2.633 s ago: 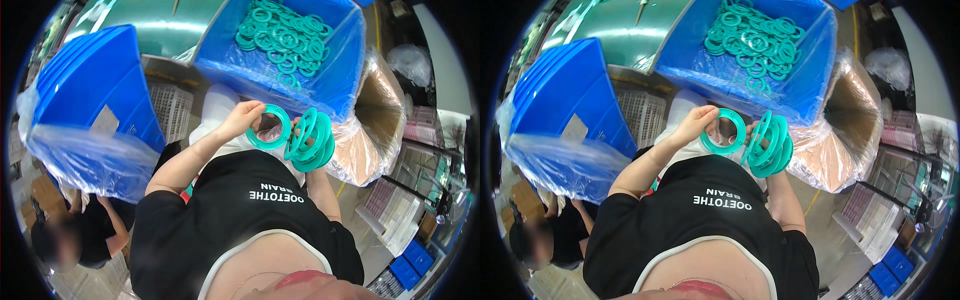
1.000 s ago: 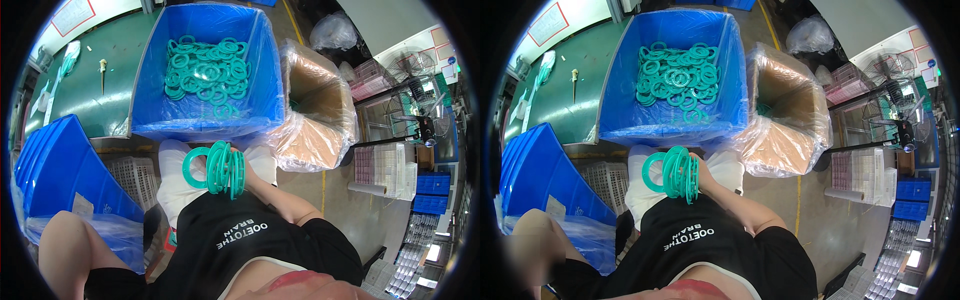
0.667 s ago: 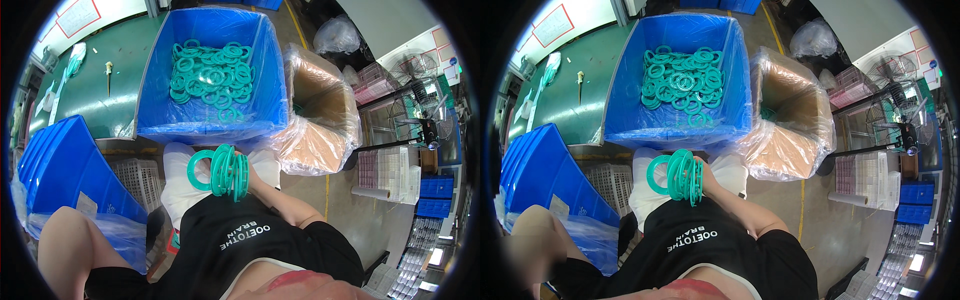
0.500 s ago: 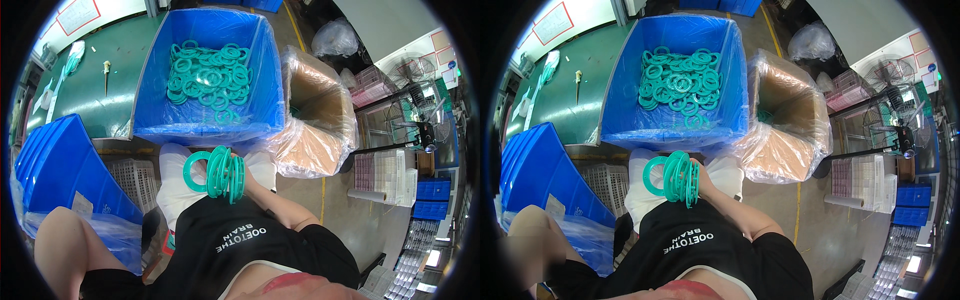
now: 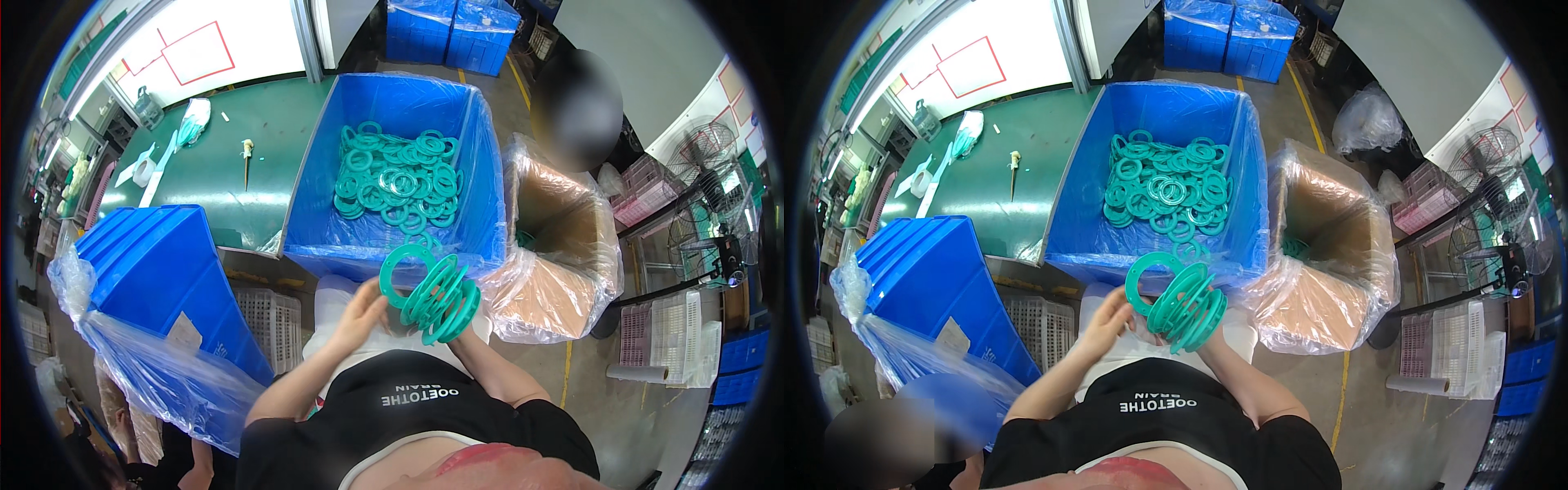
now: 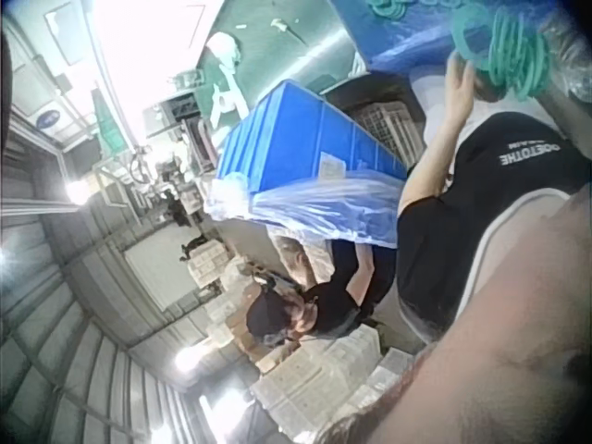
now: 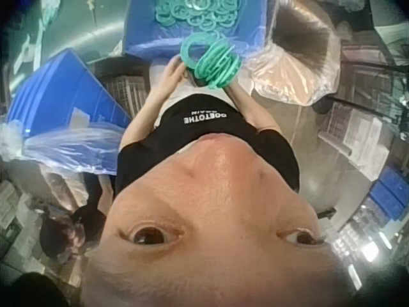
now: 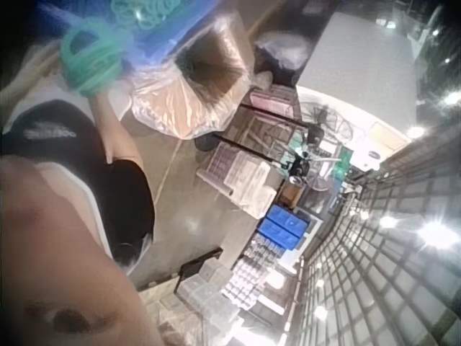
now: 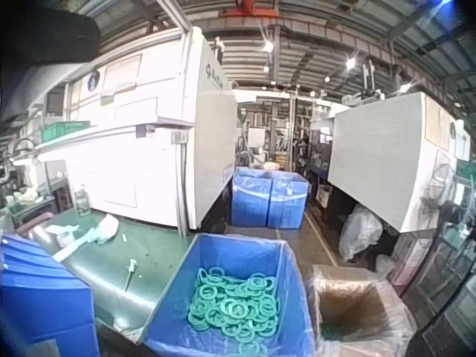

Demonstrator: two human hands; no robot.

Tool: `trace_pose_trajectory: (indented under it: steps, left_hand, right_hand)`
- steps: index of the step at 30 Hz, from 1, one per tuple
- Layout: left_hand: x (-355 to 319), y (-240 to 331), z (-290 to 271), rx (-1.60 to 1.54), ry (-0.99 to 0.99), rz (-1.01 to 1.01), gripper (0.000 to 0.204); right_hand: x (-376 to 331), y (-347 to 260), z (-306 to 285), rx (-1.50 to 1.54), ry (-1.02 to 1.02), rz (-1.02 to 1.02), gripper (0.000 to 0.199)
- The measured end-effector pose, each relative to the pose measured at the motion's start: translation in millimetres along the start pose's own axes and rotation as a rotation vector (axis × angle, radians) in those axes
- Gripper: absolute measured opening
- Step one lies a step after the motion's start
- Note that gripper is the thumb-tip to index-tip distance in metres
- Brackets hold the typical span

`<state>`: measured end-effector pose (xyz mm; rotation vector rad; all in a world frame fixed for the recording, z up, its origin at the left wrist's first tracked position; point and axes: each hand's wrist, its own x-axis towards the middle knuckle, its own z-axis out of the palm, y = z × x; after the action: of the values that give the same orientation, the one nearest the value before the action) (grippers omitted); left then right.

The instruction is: Sorting and grouping green plastic rings from a bin into a group.

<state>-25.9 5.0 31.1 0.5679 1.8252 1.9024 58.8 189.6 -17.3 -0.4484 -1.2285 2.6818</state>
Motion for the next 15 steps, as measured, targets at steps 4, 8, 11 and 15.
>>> trace_pose_trajectory:
  steps: [4, 8, 11, 15]
  left_hand:
    - [-5.2, -0.1, 17.4, -0.256, -0.074, -0.263, 0.027]
    - [1.5, 5.9, 5.0, -0.311, 0.055, -0.266, 0.026]
    - [-1.5, -6.3, -13.4, -0.316, 0.05, -0.281, 0.029]
    - [-9.2, -2.6, -15.5, -0.344, -0.073, -0.324, 0.031]
  right_hand:
    - [1.3, 1.2, -0.3, 0.006, 0.082, 0.022, 0.022]
    - [-9.0, 1.4, 6.0, 0.197, 0.068, 0.19, 0.036]
    - [-12.7, -30.7, 26.0, -0.074, -0.173, 0.103, 0.048]
    - [-2.4, -34.6, 0.5, -0.142, -0.311, 0.238, 0.044]
